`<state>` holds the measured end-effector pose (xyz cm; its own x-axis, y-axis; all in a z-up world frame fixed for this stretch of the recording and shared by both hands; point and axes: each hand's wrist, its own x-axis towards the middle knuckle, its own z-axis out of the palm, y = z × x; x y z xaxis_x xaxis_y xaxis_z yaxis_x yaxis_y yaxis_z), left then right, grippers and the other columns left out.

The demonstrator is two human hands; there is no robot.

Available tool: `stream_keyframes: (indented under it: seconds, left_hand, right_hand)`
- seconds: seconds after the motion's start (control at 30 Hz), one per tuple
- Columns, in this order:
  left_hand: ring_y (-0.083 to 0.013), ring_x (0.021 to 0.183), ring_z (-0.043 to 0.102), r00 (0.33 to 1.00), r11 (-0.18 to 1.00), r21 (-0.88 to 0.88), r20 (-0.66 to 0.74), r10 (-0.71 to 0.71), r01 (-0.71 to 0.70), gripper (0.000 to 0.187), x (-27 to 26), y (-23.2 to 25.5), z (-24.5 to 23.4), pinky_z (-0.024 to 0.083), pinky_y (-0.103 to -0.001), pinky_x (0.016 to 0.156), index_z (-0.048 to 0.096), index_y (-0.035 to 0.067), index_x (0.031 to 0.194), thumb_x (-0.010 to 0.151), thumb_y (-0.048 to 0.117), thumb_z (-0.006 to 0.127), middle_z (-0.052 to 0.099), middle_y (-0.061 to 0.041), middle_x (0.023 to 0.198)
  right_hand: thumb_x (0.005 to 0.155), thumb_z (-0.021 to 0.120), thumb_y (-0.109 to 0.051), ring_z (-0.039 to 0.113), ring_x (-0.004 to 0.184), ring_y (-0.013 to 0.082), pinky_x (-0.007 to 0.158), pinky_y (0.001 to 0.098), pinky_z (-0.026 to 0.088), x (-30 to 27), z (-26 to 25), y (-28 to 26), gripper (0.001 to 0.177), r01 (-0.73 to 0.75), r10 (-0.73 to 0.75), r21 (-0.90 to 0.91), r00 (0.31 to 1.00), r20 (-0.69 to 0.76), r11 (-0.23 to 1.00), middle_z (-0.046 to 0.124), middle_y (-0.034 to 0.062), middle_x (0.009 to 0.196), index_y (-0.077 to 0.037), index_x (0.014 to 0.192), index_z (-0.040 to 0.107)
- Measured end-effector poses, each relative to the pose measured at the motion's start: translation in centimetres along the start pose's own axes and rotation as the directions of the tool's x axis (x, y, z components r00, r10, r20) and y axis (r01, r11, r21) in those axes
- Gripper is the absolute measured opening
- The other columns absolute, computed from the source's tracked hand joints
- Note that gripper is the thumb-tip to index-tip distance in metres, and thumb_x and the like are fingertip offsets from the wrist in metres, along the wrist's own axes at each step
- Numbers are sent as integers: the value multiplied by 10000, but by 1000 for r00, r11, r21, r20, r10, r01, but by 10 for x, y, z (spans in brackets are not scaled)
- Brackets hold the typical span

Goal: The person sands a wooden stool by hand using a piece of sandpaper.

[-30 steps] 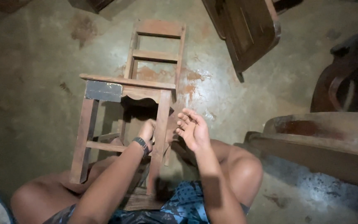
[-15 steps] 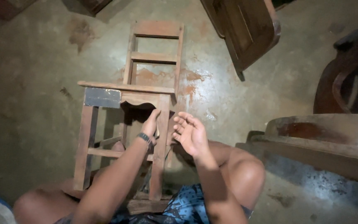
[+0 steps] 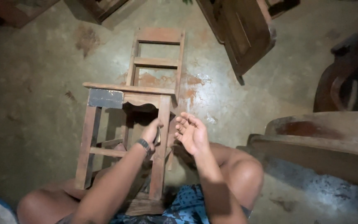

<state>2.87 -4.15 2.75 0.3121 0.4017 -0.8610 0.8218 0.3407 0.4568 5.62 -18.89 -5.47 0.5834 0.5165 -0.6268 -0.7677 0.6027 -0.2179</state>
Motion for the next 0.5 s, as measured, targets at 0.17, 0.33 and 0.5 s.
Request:
stream_keyframes:
  seconds: [0.17, 0.33, 0.5]
  left_hand:
    - [-356, 1067, 598, 999, 997, -65, -27, 47, -49, 438, 21, 6, -5, 543, -589, 696, 718, -18, 959, 676, 315, 679, 612, -198, 1135]
    - [-257, 891, 604, 1000, 999, -49, -8, 1, -1, 373, -14, -4, -8, 538, -433, 646, 688, 4, 912, 720, 324, 688, 605, -116, 947]
    - [-238, 786, 559, 999, 984, -175, -14, -38, 35, 308, -7, -3, 3, 485, -373, 580, 642, 17, 839, 709, 280, 736, 532, -82, 850]
  right_hand:
    - [963, 478, -356, 679, 851, 234, 690, 398, 573, 2, -6, 4, 337, 4, -5, 17, 1000, 8, 1000, 734, 57, 1065, -158, 1163, 662]
    - [961, 488, -352, 677, 852, 235, 689, 394, 574, 9, -9, 1, 335, -1, 0, 20, 1000, 19, 1000, 733, 59, 1057, -157, 1174, 656]
    - [954, 498, -363, 676, 863, 238, 698, 400, 574, 13, -14, 1, 333, 3, -4, 43, 1000, 15, 999, 736, 65, 1075, -165, 1173, 653]
